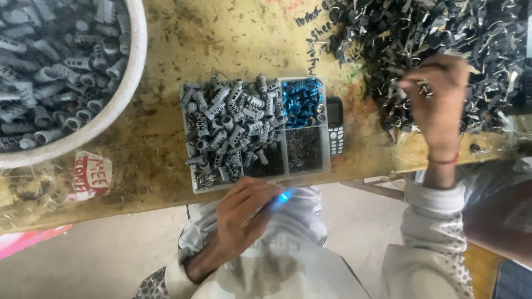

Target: The person sits at a workbench assembling small keychain components. They pick gray housing pieces and blue caps from a compartment tray, press the parts together by hand to fit them, and place the finished assemblies with the pile of key rings and hooks on the table.

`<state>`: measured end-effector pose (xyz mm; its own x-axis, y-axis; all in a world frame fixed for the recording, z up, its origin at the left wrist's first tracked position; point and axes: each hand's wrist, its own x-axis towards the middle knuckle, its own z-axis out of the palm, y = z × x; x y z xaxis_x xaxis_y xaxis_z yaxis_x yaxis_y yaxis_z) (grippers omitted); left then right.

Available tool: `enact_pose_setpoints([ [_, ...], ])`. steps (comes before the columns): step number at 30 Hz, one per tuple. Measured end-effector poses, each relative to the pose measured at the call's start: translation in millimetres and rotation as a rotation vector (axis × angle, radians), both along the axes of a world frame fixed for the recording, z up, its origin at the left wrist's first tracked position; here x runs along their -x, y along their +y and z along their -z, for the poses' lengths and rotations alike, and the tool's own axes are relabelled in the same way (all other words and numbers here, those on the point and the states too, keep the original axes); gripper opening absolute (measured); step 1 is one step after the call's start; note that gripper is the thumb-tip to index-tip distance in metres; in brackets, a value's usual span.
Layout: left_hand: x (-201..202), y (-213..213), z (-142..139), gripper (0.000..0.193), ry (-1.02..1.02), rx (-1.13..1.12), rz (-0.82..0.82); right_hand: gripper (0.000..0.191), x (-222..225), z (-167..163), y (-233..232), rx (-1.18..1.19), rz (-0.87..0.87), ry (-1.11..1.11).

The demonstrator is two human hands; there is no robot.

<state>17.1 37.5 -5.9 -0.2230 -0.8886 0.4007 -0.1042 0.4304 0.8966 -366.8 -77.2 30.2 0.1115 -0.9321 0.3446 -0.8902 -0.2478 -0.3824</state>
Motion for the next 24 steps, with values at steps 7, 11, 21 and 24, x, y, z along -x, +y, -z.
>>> enact_pose_setpoints([
  [7,6,-2,5,0.031,0.033,-0.086,0.048,0.025,-4,9,6,-0.071,-0.100,0.024],
  [11,10,5,3,0.029,0.043,-0.089,0.091,0.019,-12,28,13,-0.009,-0.048,0.384],
  [21,7,7,-2,0.032,0.045,-0.188,0.081,0.016,53,-1,50,0.243,-0.159,-0.732],
  [24,12,6,-6,0.033,0.127,-0.157,0.137,0.028,41,-29,83,0.211,-0.208,-0.800],
])
